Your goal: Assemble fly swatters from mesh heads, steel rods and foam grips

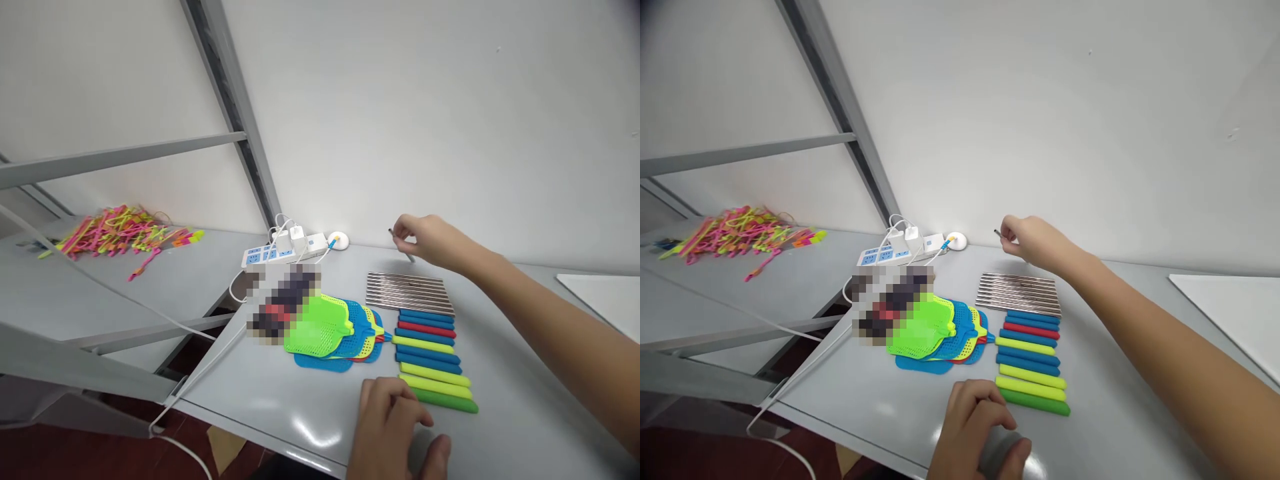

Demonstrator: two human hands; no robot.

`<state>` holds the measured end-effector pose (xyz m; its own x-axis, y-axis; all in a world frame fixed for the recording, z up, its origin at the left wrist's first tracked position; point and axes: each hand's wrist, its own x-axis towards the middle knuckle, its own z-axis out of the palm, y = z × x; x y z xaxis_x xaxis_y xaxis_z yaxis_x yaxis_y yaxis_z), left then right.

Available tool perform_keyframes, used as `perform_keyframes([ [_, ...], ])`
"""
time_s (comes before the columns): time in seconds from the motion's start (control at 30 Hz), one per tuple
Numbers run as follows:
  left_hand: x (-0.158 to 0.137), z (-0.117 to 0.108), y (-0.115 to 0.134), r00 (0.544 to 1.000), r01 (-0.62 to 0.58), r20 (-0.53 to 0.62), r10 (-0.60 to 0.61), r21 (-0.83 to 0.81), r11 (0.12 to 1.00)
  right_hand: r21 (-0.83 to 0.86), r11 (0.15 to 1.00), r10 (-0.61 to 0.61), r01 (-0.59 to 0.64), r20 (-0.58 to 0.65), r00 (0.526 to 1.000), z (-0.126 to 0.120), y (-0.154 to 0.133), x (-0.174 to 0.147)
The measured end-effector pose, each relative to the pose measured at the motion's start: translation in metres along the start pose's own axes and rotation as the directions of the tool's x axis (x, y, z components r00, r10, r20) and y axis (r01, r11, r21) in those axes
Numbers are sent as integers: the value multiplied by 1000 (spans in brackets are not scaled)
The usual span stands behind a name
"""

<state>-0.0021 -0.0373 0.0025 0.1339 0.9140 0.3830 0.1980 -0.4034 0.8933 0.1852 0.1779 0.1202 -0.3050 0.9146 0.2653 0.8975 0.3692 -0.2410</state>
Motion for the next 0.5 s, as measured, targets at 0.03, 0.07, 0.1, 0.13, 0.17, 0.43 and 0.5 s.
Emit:
perform_keyframes([
  [0.03, 1, 1, 1, 1000, -10, -12, 10, -17, 1000, 36, 999, -4, 8, -93, 996, -11, -1, -9],
  [0.07, 2, 1, 2, 1000, -17, -15, 17, -34, 999, 78, 996, -14, 29, -190, 982, -20, -3, -19],
  [0.1, 4, 1, 4, 1000, -21, 3, 22, -50, 999, 122, 991, -22, 59, -283, 959, -28, -7, -28],
  [0.13, 7, 0, 7, 999, -19, 43, 21, -62, 998, 164, 982, -25, 91, -366, 930, -34, -11, -38],
  [0.17, 9, -1, 9, 996, -11, 93, 18, -73, 997, 201, 972, -22, 121, -435, 900, -38, -17, -49],
  [0.43, 10, -26, 18, 996, -40, 81, 28, 151, 988, 389, 849, 92, 358, -775, 625, -9, -55, -171],
  [0.5, 6, -31, 14, 997, -57, 61, 39, 327, 943, 356, 829, 74, 432, -835, 545, 2, -53, -208],
])
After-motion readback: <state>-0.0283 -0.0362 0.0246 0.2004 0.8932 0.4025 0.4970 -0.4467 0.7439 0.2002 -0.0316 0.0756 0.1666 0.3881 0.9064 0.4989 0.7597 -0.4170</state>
